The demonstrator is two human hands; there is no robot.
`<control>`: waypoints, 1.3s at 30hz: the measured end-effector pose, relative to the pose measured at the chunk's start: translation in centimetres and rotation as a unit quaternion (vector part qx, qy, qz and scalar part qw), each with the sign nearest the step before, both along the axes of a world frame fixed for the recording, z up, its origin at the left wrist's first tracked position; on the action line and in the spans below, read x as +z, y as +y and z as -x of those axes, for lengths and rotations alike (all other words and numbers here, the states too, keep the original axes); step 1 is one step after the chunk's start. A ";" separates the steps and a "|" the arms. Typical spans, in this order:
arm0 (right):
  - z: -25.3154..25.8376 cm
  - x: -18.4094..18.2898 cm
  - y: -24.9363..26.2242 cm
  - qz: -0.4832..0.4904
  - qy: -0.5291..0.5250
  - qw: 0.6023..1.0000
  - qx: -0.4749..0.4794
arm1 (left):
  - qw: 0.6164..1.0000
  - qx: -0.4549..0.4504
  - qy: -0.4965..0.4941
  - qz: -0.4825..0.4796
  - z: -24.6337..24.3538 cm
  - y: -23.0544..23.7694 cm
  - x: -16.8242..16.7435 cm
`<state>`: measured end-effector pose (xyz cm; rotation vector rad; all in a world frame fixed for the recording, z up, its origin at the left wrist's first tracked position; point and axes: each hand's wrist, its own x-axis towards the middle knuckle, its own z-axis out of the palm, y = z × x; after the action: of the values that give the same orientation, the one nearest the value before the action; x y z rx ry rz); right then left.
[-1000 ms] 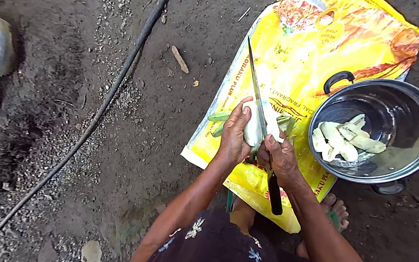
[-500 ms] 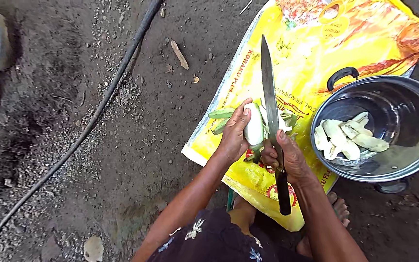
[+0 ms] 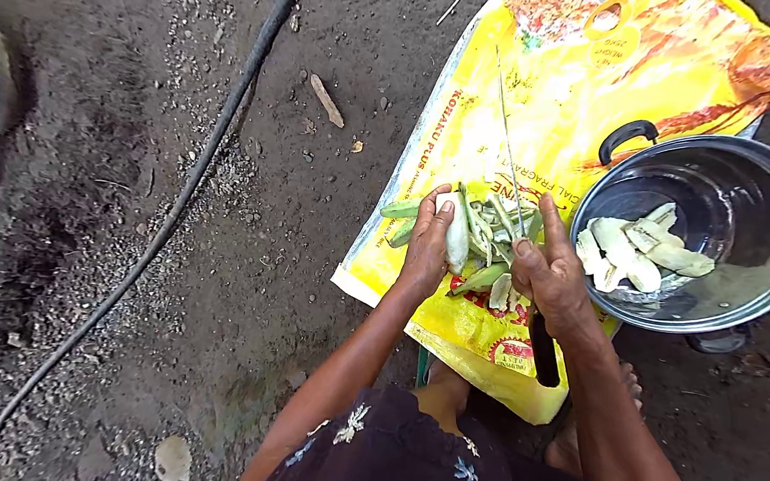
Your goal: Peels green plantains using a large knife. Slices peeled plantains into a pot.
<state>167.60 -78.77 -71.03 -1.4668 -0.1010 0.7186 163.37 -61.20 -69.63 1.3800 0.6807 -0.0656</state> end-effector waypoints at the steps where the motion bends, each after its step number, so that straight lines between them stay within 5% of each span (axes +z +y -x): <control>1: 0.1 0.3 0.0 -0.026 -0.007 1.000 0.014 | 1.000 0.005 0.006 0.001 0.0 0.0 -0.1; 13: 1.8 0.3 2.4 -0.063 -0.007 0.997 0.041 | 0.994 -0.036 -0.097 -0.041 0.3 -1.3 -0.2; 39: 3.4 0.6 4.4 -0.108 -0.012 0.993 -0.041 | 0.981 0.050 -0.120 -0.143 0.3 -1.9 0.6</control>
<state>164.15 -74.35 -70.48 -1.2642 -0.1322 0.6049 163.11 -63.07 -69.03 1.5944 0.5688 0.2844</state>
